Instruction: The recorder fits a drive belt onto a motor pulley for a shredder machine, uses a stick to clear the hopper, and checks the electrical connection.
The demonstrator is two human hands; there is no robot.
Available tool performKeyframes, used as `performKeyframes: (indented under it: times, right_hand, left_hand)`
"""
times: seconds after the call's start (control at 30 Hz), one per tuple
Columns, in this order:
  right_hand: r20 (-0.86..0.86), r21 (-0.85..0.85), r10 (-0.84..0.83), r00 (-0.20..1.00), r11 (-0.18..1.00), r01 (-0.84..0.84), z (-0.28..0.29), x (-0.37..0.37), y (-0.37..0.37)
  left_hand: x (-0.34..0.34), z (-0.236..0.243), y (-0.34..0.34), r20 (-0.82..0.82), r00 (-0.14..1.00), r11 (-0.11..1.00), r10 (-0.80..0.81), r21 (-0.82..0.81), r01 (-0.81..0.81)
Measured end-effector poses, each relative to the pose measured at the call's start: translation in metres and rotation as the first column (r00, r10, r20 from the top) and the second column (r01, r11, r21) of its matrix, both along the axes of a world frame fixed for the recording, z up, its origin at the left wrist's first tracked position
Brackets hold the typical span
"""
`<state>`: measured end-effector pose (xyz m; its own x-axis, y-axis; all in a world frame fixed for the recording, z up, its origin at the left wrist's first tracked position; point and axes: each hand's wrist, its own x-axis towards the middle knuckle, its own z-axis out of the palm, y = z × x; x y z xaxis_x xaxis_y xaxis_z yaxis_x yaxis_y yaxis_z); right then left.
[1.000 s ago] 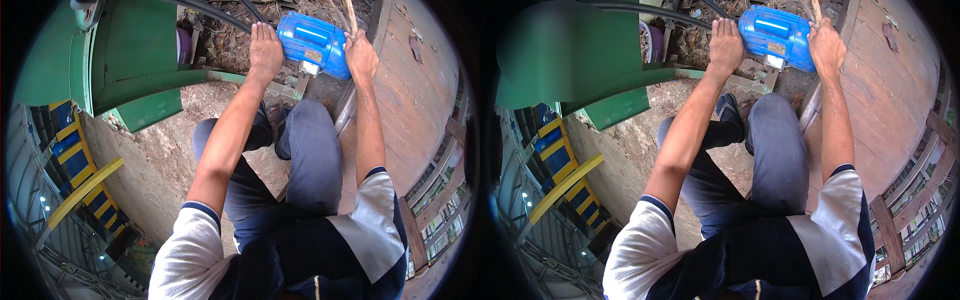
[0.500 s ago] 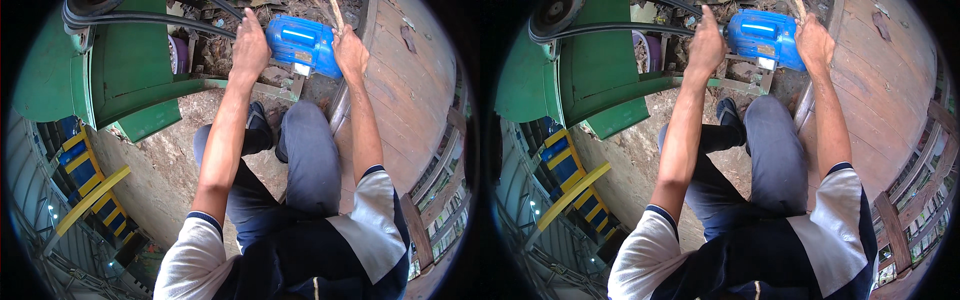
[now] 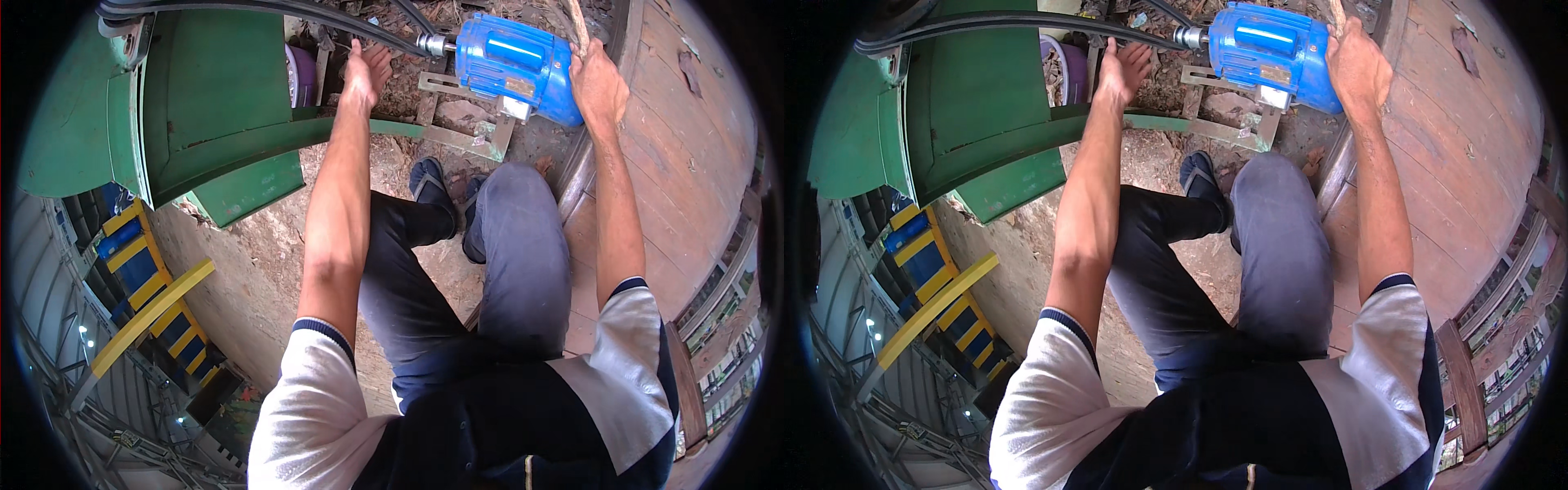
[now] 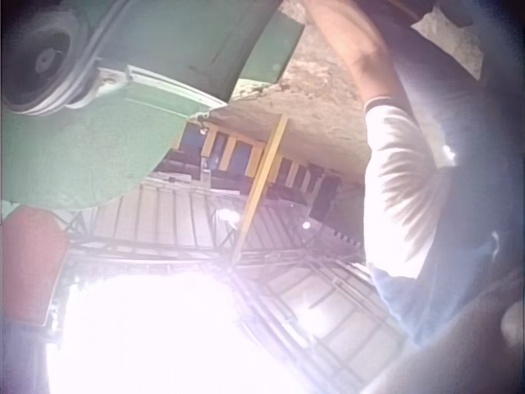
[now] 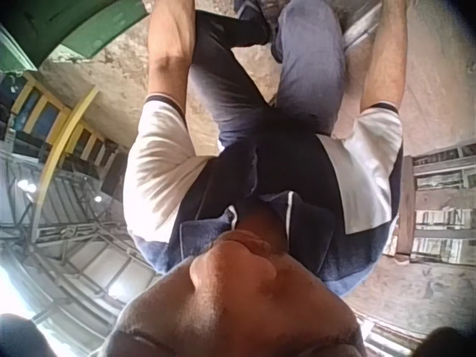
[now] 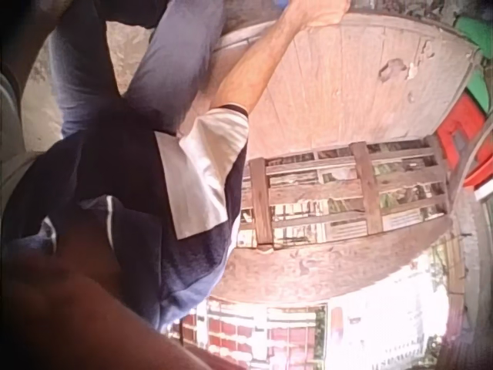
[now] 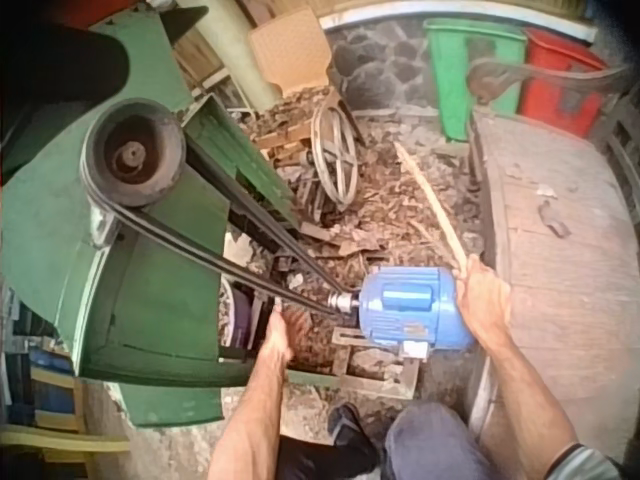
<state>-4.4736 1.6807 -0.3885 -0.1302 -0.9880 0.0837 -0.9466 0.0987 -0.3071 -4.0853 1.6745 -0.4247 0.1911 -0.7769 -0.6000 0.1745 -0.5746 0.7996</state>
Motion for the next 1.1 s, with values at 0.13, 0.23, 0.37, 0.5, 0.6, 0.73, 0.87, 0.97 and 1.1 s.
performKeyframes:
  times: [0.13,0.23,0.37,0.5,0.6,0.73,0.87,0.97,1.1]
  right_hand:
    - [-0.033,0.011,-0.001,0.999,1.000,0.001,-0.003,0.002,0.000]
    - [-0.020,-0.025,-0.001,1.000,1.000,0.000,-0.005,-0.003,0.000]
    - [-0.045,0.015,-0.015,0.999,1.000,0.015,-0.005,0.000,0.000]
    - [-0.055,-0.043,0.004,0.998,0.999,-0.007,-0.005,0.003,0.001]
    - [-0.068,-0.028,-0.007,0.998,1.000,0.005,-0.004,0.001,0.000]
    - [-0.066,-0.020,-0.012,0.998,1.000,0.010,-0.005,0.004,-0.001]
    - [-0.090,-0.043,-0.003,0.996,0.999,-0.001,-0.006,0.003,-0.001]
    - [-0.095,-0.006,-0.011,0.995,1.000,0.010,-0.006,0.004,-0.001]
    - [-0.090,-0.008,-0.021,0.996,1.000,0.020,-0.006,0.004,-0.001]
  left_hand:
    - [-0.020,-0.019,-0.016,-0.184,0.966,0.983,-0.182,-0.015,0.182]
    - [-0.027,-0.022,-0.020,-0.230,0.910,0.934,-0.345,0.011,0.357]
    - [-0.007,-0.018,-0.019,0.016,0.935,0.935,-0.355,0.006,0.355]
    - [0.000,-0.012,-0.021,-0.028,0.937,0.936,-0.349,-0.062,0.347]
    - [-0.026,-0.012,-0.018,-0.113,0.934,0.940,-0.340,-0.010,0.341]
    - [-0.008,-0.011,-0.018,-0.155,0.890,0.903,-0.430,-0.059,0.426]
    - [0.013,-0.001,-0.020,0.020,0.955,0.949,-0.297,-0.100,0.298]
    - [0.017,-0.002,-0.016,0.060,0.950,0.947,-0.306,-0.080,0.310]
    - [-0.017,-0.010,-0.009,-0.084,0.901,0.904,-0.426,-0.073,0.420]
